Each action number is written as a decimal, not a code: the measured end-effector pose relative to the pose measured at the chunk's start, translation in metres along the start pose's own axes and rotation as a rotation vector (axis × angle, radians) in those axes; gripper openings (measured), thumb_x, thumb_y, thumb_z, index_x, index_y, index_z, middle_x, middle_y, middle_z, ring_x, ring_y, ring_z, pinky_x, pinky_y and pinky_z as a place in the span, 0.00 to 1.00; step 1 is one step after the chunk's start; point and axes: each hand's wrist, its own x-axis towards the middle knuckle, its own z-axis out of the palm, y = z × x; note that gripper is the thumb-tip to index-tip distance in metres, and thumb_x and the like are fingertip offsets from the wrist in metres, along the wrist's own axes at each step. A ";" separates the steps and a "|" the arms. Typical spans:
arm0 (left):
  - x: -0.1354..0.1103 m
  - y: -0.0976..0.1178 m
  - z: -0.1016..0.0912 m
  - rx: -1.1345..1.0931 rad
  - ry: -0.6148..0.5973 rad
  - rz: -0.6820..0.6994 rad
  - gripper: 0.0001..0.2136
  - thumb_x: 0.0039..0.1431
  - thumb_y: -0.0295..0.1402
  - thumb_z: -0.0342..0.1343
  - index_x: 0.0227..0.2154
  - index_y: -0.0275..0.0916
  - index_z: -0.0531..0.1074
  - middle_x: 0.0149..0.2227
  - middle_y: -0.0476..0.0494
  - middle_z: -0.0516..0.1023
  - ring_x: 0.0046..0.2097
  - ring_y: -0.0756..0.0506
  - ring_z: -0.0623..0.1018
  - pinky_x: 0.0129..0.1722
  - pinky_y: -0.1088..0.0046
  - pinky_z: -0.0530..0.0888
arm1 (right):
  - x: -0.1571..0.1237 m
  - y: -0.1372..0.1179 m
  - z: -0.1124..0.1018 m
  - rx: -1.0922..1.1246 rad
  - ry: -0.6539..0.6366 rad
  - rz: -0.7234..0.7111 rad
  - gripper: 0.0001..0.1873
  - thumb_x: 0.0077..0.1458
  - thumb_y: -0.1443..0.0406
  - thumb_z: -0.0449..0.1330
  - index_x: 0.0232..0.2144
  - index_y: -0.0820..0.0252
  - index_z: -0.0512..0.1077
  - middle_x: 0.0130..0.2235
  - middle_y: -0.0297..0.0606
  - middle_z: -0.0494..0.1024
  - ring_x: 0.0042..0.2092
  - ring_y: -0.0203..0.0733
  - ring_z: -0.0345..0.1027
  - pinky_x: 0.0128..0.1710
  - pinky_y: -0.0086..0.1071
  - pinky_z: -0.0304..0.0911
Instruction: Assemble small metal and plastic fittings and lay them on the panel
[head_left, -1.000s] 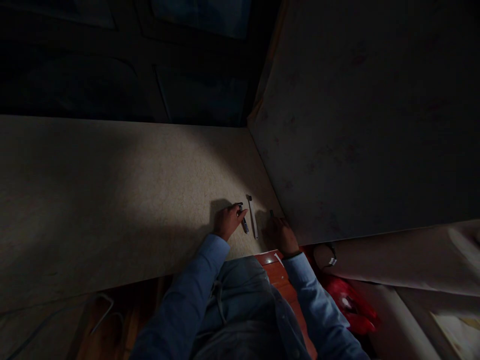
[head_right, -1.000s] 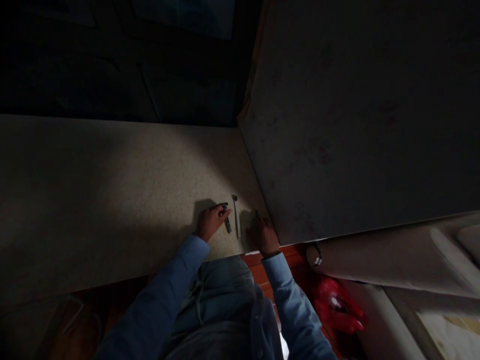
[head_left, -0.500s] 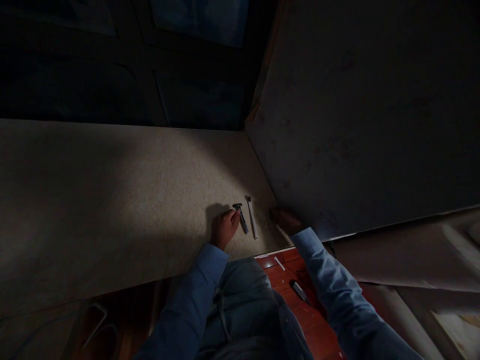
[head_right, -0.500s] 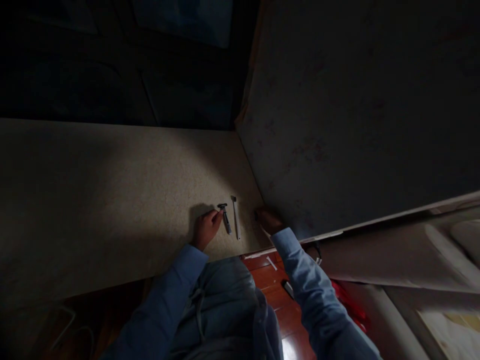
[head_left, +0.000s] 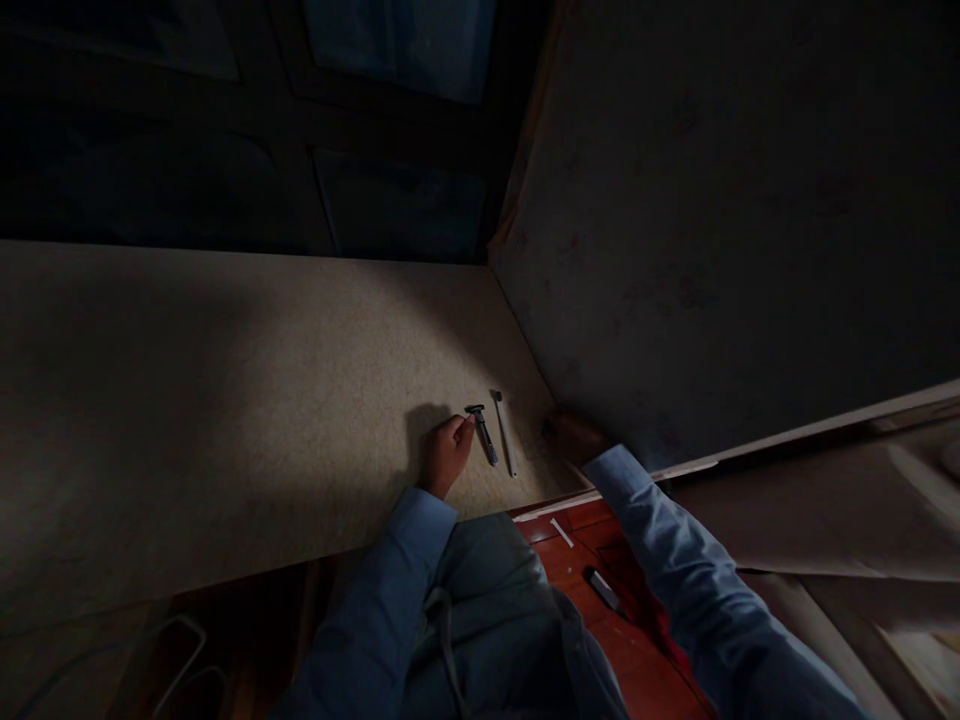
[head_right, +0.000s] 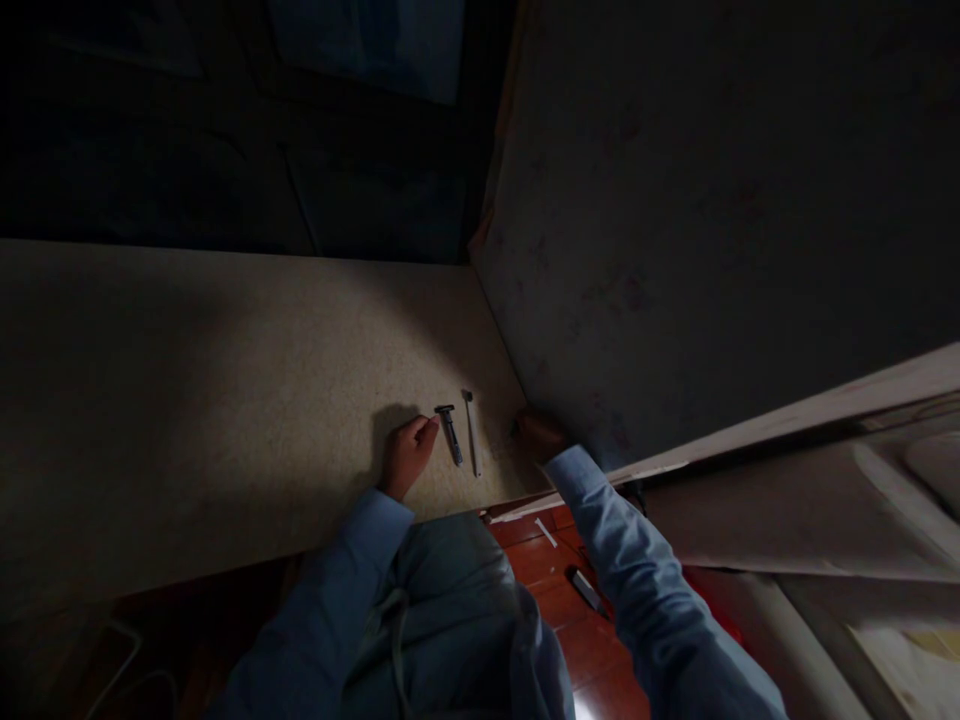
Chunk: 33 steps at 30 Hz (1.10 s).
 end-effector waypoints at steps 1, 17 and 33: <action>0.000 0.000 0.000 0.000 0.001 0.001 0.21 0.66 0.45 0.45 0.21 0.39 0.65 0.18 0.53 0.60 0.23 0.52 0.61 0.26 0.75 0.57 | 0.000 0.000 0.000 0.004 0.016 0.012 0.12 0.56 0.73 0.58 0.41 0.68 0.78 0.44 0.53 0.81 0.44 0.48 0.75 0.44 0.33 0.65; -0.001 0.004 -0.002 -0.019 -0.001 0.031 0.20 0.65 0.43 0.47 0.20 0.39 0.63 0.18 0.53 0.61 0.23 0.52 0.62 0.26 0.74 0.56 | -0.048 -0.043 0.027 0.170 0.179 0.290 0.12 0.60 0.62 0.57 0.35 0.64 0.77 0.34 0.50 0.82 0.37 0.46 0.78 0.29 0.29 0.58; -0.002 0.004 -0.001 -0.034 -0.040 0.012 0.21 0.66 0.45 0.48 0.20 0.38 0.65 0.19 0.53 0.64 0.23 0.53 0.64 0.26 0.74 0.56 | -0.056 -0.054 0.028 0.190 0.250 0.379 0.17 0.59 0.58 0.60 0.47 0.62 0.73 0.42 0.49 0.79 0.40 0.47 0.76 0.33 0.31 0.60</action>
